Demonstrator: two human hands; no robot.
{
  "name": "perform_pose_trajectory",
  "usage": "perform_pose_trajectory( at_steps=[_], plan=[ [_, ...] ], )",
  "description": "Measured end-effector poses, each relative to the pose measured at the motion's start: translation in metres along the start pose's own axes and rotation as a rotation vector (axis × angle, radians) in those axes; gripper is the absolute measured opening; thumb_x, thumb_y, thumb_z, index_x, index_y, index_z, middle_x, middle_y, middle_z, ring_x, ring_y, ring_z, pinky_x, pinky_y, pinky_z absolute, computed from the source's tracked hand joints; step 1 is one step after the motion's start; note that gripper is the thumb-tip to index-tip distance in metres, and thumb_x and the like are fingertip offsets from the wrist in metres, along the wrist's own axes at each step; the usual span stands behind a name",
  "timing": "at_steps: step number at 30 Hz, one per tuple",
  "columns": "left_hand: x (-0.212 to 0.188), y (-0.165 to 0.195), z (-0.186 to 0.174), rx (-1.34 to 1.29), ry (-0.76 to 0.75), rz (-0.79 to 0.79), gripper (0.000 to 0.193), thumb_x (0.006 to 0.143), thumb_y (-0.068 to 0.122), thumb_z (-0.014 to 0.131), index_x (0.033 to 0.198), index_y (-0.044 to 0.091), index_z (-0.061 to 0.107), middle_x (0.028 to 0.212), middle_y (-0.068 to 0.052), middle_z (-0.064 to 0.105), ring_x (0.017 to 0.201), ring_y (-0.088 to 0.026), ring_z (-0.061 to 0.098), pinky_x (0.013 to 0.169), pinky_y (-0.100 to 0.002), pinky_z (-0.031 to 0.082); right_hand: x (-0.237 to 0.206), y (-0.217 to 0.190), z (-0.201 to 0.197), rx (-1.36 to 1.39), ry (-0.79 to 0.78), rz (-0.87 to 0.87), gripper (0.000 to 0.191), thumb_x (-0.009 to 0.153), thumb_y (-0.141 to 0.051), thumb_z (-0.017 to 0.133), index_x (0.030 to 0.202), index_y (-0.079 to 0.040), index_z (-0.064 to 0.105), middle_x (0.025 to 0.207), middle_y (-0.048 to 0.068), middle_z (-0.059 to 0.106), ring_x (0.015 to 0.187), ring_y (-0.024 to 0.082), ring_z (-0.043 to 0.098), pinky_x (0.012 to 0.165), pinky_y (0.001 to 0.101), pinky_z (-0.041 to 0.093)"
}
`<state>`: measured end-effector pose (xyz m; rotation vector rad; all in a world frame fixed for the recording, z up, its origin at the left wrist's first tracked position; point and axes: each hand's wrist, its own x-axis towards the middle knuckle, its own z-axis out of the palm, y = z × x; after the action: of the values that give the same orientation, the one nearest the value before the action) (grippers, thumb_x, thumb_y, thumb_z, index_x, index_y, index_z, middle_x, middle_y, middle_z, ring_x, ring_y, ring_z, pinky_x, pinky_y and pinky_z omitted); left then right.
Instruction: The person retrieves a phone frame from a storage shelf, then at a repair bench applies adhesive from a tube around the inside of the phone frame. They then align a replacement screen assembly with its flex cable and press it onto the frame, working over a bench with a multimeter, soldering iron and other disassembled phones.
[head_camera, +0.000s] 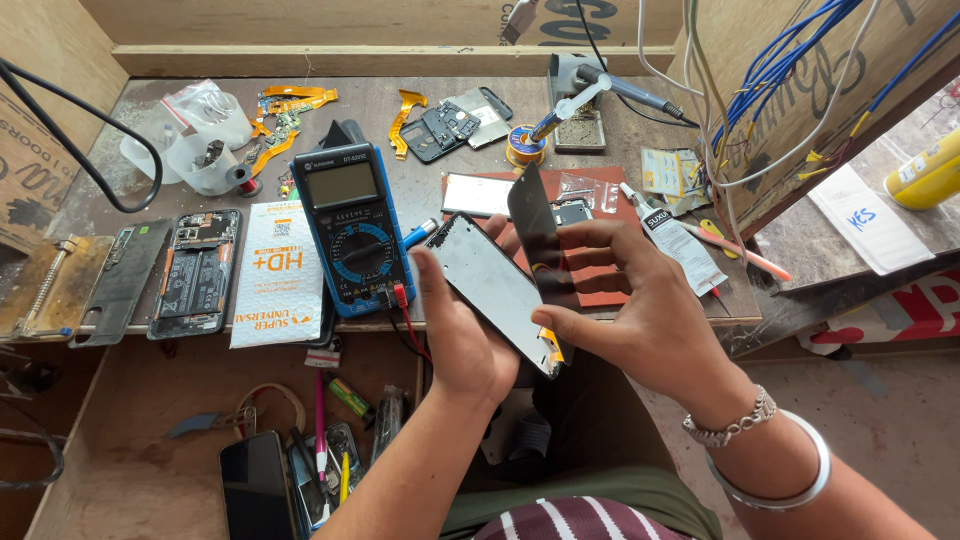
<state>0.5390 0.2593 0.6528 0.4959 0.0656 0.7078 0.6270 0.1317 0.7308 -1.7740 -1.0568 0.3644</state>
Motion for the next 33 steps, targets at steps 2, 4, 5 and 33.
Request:
perform_pose_trajectory(
  at_steps=[2,4,5,33],
  plan=[
    [0.000,0.001,-0.001,-0.034,0.067,0.017,0.093,0.094,0.075,0.043,0.144,-0.003,0.046,0.136,-0.017,0.058,0.130,-0.029,0.055,0.112,-0.046,0.042,-0.002,0.001,0.001,-0.005,0.022,-0.002,0.071,0.071,-0.028,0.089,0.129,-0.002,0.059,0.118,0.013,0.074,0.105,0.019,0.075,0.090,0.0332,0.061],
    [0.000,0.000,-0.002,-0.046,0.096,0.013,0.094,0.091,0.076,0.042,0.143,-0.002,0.048,0.136,-0.015,0.059,0.130,-0.027,0.055,0.111,-0.044,0.043,-0.004,0.002,0.003,-0.027,0.044,-0.008,0.071,0.070,-0.027,0.090,0.129,-0.002,0.059,0.116,0.013,0.074,0.105,0.018,0.075,0.090,0.0331,0.061],
    [0.000,0.000,-0.002,-0.052,0.111,0.011,0.094,0.090,0.077,0.041,0.142,-0.001,0.049,0.136,-0.014,0.059,0.130,-0.026,0.056,0.111,-0.044,0.043,-0.005,0.002,0.003,-0.045,0.055,-0.013,0.072,0.070,-0.027,0.090,0.129,-0.002,0.059,0.116,0.012,0.074,0.105,0.018,0.075,0.089,0.0330,0.061],
    [-0.006,-0.003,-0.001,0.104,0.085,0.140,0.079,0.097,0.070,0.044,0.144,0.007,0.045,0.139,-0.011,0.055,0.134,-0.025,0.051,0.116,-0.042,0.038,-0.007,0.011,0.017,0.003,-0.009,-0.034,0.070,0.071,-0.023,0.091,0.130,-0.006,0.058,0.123,0.011,0.071,0.111,0.021,0.072,0.084,0.0339,0.064]
  ],
)
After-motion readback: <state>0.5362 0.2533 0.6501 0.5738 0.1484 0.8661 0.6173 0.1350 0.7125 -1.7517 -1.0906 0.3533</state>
